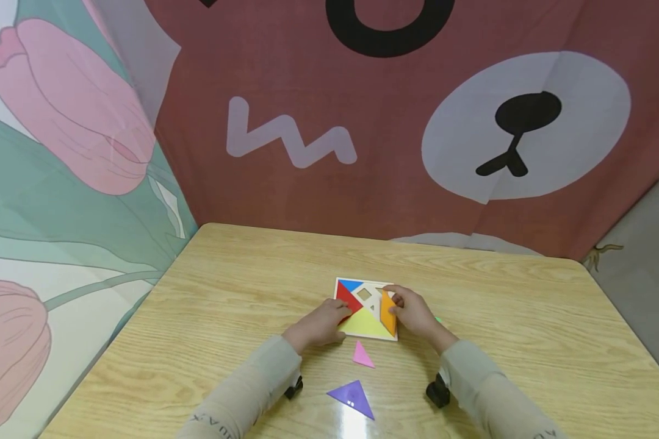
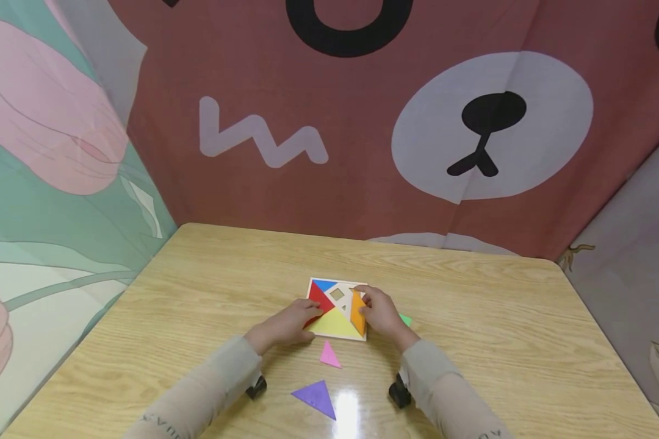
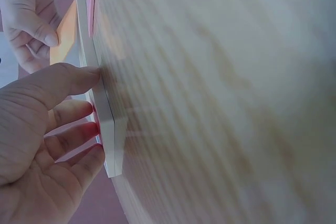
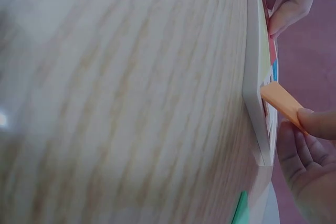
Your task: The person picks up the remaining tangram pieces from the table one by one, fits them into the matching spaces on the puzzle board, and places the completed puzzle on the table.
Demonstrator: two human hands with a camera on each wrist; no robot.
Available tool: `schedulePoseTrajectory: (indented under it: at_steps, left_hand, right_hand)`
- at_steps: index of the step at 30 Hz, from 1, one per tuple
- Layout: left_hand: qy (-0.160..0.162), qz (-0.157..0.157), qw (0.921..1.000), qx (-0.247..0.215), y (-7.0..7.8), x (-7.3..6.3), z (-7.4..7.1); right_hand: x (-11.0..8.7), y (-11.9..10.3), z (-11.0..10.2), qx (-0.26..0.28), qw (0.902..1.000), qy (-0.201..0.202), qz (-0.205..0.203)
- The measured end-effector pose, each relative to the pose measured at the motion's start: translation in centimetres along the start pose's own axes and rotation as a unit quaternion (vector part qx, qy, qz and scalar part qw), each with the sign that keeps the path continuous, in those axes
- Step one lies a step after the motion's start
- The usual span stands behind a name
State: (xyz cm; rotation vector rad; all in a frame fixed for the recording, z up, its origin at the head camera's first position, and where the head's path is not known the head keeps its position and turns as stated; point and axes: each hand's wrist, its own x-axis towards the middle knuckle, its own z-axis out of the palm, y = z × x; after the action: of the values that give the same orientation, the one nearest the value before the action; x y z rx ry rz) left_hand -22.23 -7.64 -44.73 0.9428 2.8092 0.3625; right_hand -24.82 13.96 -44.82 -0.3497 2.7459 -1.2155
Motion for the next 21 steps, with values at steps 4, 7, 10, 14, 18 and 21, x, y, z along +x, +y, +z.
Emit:
schedulePoseTrajectory:
  at_steps: [4,7,10,14,18,21]
  left_hand:
    - [-0.002,-0.002,1.0000,-0.002,0.02,0.02,0.05]
    - [-0.003,-0.004,1.0000,-0.001,0.01,0.05,0.04]
    - [-0.004,-0.006,1.0000,0.000,0.00,0.08,0.05]
    - [-0.004,-0.008,1.0000,0.000,0.03,0.07,0.04]
    - [-0.001,-0.006,1.0000,0.000,0.07,0.02,-0.01]
    - [-0.002,-0.007,1.0000,0.001,0.10,0.02,-0.05]
  right_hand:
    - [0.09,0.22,0.08,-0.005,0.9999,-0.003,-0.015]
    - [0.18,0.27,0.09,-0.005,0.9998,-0.007,-0.017]
    - [0.26,0.31,0.12,-0.006,0.9999,-0.011,-0.009]
    - [0.34,0.33,0.13,-0.009,0.9998,-0.017,0.001]
    - [0.47,0.39,0.19,-0.015,0.9996,-0.022,-0.001]
    - [0.54,0.44,0.27,-0.025,0.9993,-0.026,-0.004]
